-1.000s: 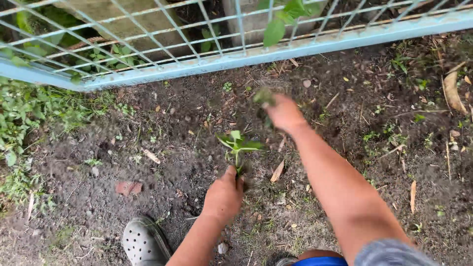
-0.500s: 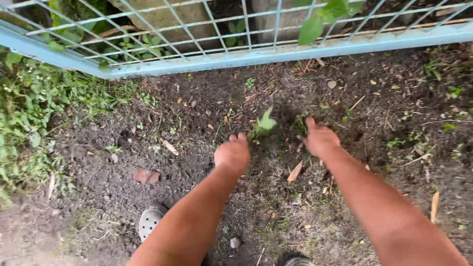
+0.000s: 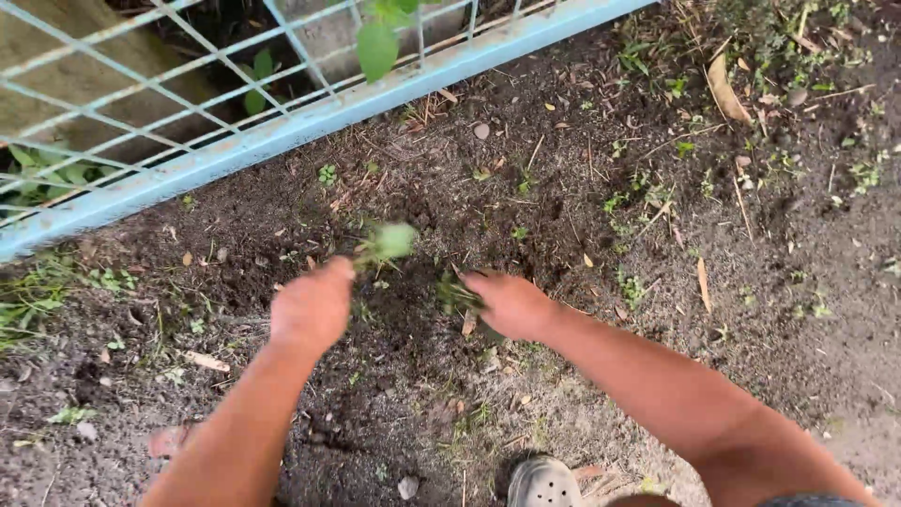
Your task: Removing weeds and unwanted plants from the ground near a gate and concrete post.
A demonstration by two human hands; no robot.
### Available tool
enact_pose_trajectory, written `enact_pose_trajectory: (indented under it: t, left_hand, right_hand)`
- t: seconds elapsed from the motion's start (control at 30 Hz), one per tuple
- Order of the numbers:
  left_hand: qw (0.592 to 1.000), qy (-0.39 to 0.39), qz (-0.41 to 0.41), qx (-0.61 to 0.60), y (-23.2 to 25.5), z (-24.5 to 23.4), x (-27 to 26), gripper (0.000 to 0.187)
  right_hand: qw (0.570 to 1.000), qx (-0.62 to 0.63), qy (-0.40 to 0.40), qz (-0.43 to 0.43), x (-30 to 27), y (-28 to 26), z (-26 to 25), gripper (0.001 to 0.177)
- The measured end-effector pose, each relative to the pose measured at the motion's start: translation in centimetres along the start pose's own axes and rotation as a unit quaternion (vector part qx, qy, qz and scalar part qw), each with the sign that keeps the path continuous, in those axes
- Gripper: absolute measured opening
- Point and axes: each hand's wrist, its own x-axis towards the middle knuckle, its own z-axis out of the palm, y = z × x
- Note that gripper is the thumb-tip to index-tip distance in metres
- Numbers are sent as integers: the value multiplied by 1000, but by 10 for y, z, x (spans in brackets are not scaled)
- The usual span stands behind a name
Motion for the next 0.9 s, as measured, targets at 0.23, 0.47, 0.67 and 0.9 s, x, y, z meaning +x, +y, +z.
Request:
enact_pose_trajectory:
  t: [0.23, 0.47, 0.67, 0.9]
  left_hand:
    - [978, 28, 49, -201, 47, 69, -46, 28]
    - [983, 18, 64, -169, 89, 86, -60, 38]
    - [984, 62, 87, -146, 111, 79, -63, 37]
    - [987, 25, 72, -144, 171, 27, -76, 37]
  right_hand:
    - [944, 17, 81, 318, -58, 89, -35, 31]
    - [940, -13, 85, 329, -29, 81, -51, 30]
    - [967, -38, 191, 165, 11, 83, -34, 39]
    - [878, 195, 150, 409, -31, 56, -115, 24]
